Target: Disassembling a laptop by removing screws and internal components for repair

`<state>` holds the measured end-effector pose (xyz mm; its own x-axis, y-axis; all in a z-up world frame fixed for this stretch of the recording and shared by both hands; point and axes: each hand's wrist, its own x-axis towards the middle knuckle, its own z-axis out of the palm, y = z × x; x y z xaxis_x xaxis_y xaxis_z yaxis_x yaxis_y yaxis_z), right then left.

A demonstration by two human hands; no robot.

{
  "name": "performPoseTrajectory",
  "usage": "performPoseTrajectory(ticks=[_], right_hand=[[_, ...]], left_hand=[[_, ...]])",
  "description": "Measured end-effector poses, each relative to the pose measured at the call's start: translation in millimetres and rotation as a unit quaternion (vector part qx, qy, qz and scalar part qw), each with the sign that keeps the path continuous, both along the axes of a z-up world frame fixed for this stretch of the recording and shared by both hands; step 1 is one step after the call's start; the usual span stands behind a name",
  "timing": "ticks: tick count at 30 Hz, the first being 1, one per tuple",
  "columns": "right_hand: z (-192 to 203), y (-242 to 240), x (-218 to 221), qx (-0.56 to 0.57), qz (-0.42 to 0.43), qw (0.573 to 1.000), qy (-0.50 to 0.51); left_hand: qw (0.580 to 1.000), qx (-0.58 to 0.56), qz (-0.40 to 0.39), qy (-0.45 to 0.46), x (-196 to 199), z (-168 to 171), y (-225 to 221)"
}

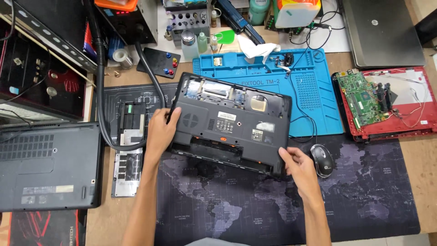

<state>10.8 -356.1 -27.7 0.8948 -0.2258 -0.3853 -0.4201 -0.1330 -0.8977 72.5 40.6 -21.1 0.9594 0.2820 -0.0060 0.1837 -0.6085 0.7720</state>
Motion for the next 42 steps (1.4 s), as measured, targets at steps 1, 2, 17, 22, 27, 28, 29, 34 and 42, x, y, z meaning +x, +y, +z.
performPoseTrajectory(ticks=[1,2,17,22,27,28,29,34,42], right_hand=[[6.6,0.8,-3.4,-0.001,0.001,1.0,-0.001],[13.3,1.5,-6.7,-0.01,0.027,0.999,0.034],[-9.4,-3.1,-22.8,0.0,0.024,0.996,0.08],[-15.6,-7.7,-32.9,0.023,0.038,0.997,0.069],[13.8,4.7,-25.2,-0.074,0.075,0.986,0.132],[17.2,6.0,-23.8,-0.075,0.076,0.986,0.13],[20.4,7.3,-22.1,-0.098,0.087,0.981,0.141],[24.6,12.6,-19.8,-0.13,0.087,0.976,0.154],[13.7,7.1,-25.8,-0.104,0.069,0.99,0.073]], left_hand=[[1.0,-0.001,0.001,-0.001,5.0,7.0,-2.8],[0.999,-0.001,-0.017,0.038,10.1,14.3,-5.6],[0.991,0.047,-0.107,0.068,48.7,0.2,-19.2],[0.992,0.019,-0.077,0.102,21.7,8.0,-21.0],[0.994,0.0,-0.037,0.107,12.6,13.1,-20.2],[0.994,-0.001,-0.036,0.106,12.6,12.5,-20.0],[0.993,0.0,-0.037,0.11,12.9,12.0,-19.7],[0.993,-0.011,-0.033,0.116,7.3,10.7,-19.7],[0.991,-0.114,0.042,0.049,-38.4,2.6,-14.1]])
